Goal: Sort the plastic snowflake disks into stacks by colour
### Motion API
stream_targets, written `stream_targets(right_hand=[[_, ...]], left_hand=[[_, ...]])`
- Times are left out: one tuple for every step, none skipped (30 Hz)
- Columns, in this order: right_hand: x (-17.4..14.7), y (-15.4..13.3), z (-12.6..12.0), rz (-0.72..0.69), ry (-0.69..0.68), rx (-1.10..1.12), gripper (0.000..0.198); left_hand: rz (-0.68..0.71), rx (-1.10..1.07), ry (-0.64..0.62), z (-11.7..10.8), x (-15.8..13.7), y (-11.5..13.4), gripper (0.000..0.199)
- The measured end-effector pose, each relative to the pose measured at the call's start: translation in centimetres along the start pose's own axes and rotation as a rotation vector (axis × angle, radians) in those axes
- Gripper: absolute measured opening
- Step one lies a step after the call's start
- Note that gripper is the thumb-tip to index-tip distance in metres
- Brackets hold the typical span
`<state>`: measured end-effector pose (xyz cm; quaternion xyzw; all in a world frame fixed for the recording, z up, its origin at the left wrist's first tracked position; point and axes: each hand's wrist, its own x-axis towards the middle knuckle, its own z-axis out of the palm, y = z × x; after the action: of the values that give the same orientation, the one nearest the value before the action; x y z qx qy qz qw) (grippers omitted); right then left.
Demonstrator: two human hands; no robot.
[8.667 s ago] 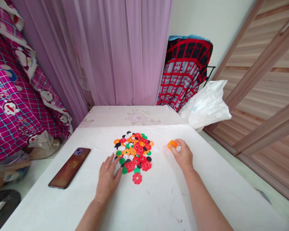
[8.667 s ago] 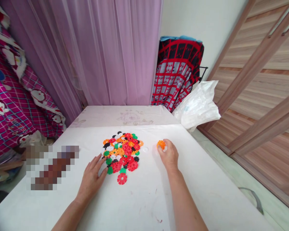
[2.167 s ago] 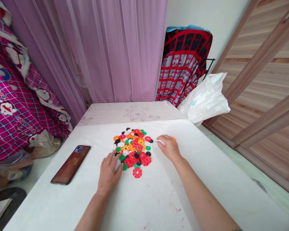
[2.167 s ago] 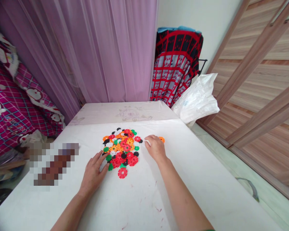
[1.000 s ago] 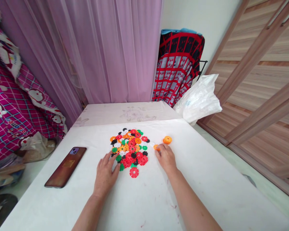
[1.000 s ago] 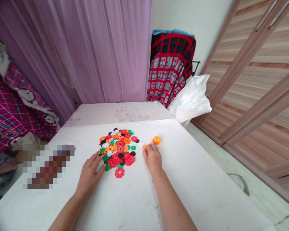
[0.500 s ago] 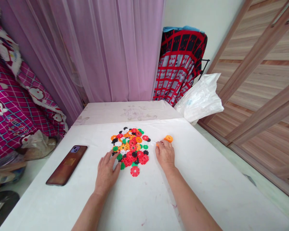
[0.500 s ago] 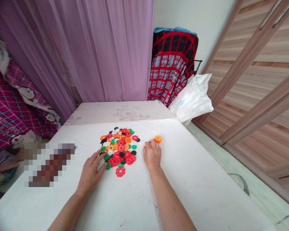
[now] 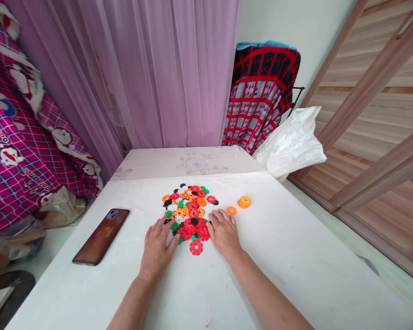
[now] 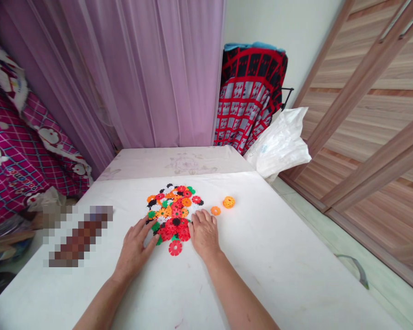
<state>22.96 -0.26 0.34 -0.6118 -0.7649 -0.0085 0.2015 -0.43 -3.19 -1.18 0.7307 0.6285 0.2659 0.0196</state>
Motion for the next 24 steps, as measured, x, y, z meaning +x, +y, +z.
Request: stream_targets(right_hand=[[-0.1, -0.6, 0.1, -0.019, -0.010, 0.016, 0.031], [-0.2, -1.2, 0.3, -0.037, -0.014, 0.032, 0.031], [-0.2, -1.7, 0.6, -0.057, -0.012, 0.051, 0.031], [-0.2, -2.1, 0.9, -0.083, -0.005, 0.075, 0.031], [-0.2, -2.3, 1.2, -0.115, 0.006, 0.106, 0.031], [-0.1, -2.4, 1.4, -0.143, 0.025, 0.145, 0.031], [0.1, -2.3, 1.7, -0.160, 0.051, 0.187, 0.031], [0.4, -2.0, 1.8, -0.161, 0.080, 0.226, 0.032], [0.9, -1.6, 1.9, -0.142, 0.110, 0.255, 0.032], [1.5, -1.1, 1.9, -0.108, 0.136, 0.268, 0.031], [2.2, -0.5, 1.7, -0.065, 0.154, 0.263, 0.029], [3.1, 0.0, 1.5, -0.023, 0.157, 0.242, 0.026], [4.0, 0.5, 1.2, 0.008, 0.146, 0.213, 0.023], [4.9, 0.9, 0.9, 0.026, 0.121, 0.183, 0.021], [5.7, 1.1, 0.7, 0.032, 0.087, 0.156, 0.021], [6.5, 1.2, 0.5, 0.030, 0.048, 0.135, 0.022], [7.1, 1.2, 0.3, 0.025, 0.007, 0.122, 0.022], [7.7, 1.1, 0.2, 0.018, -0.030, 0.116, 0.023], [8.1, 1.0, 0.2, 0.016, -0.059, 0.114, 0.022], [8.4, 0.8, 0.3, 0.020, -0.078, 0.114, 0.021], [8.6, 0.6, 0.4, 0.028, -0.088, 0.116, 0.021], [8.7, 0.5, 0.5, 0.039, -0.092, 0.119, 0.021], [8.7, 0.3, 0.7, 0.051, -0.087, 0.123, 0.021], [8.7, 0.3, 0.8, 0.064, -0.075, 0.129, 0.021]], left_hand=[[0.030, 0.001, -0.012, 0.1, -0.1, 0.2, 0.048], [0.066, 0.003, -0.028, 0.2, -0.2, 0.4, 0.053], [0.104, 0.008, -0.047, 0.4, -0.3, 0.7, 0.059], [0.141, 0.014, -0.069, 0.6, -0.4, 1.0, 0.065], [0.169, 0.023, -0.089, 0.8, -0.5, 1.3, 0.071], [0.189, 0.031, -0.106, 1.0, -0.5, 1.6, 0.075], [0.196, 0.041, -0.117, 1.2, -0.5, 1.8, 0.075], [0.191, 0.051, -0.123, 1.2, -0.5, 2.0, 0.073], [0.179, 0.060, -0.126, 1.3, -0.5, 2.2, 0.069], [0.159, 0.067, -0.125, 1.2, -0.5, 2.2, 0.064], [0.135, 0.073, -0.120, 1.1, -0.4, 2.2, 0.059], [0.113, 0.075, -0.113, 1.1, -0.4, 2.2, 0.056], [0.093, 0.075, -0.102, 1.0, -0.3, 2.1, 0.054], [0.075, 0.073, -0.090, 1.0, -0.3, 2.0, 0.053], [0.061, 0.071, -0.079, 1.0, -0.3, 1.9, 0.052], [0.051, 0.069, -0.071, 1.0, -0.3, 1.7, 0.052], [0.044, 0.067, -0.066, 1.1, -0.3, 1.6, 0.051], [0.040, 0.064, -0.064, 1.1, -0.3, 1.6, 0.051], [0.036, 0.060, -0.063, 1.2, -0.4, 1.5, 0.052], [0.034, 0.056, -0.061, 1.3, -0.4, 1.5, 0.052], [0.033, 0.052, -0.059, 1.3, -0.4, 1.5, 0.052], [0.032, 0.049, -0.055, 1.4, -0.4, 1.4, 0.052], [0.033, 0.045, -0.052, 1.4, -0.4, 1.4, 0.052], [0.035, 0.042, -0.049, 1.4, -0.4, 1.4, 0.052]])
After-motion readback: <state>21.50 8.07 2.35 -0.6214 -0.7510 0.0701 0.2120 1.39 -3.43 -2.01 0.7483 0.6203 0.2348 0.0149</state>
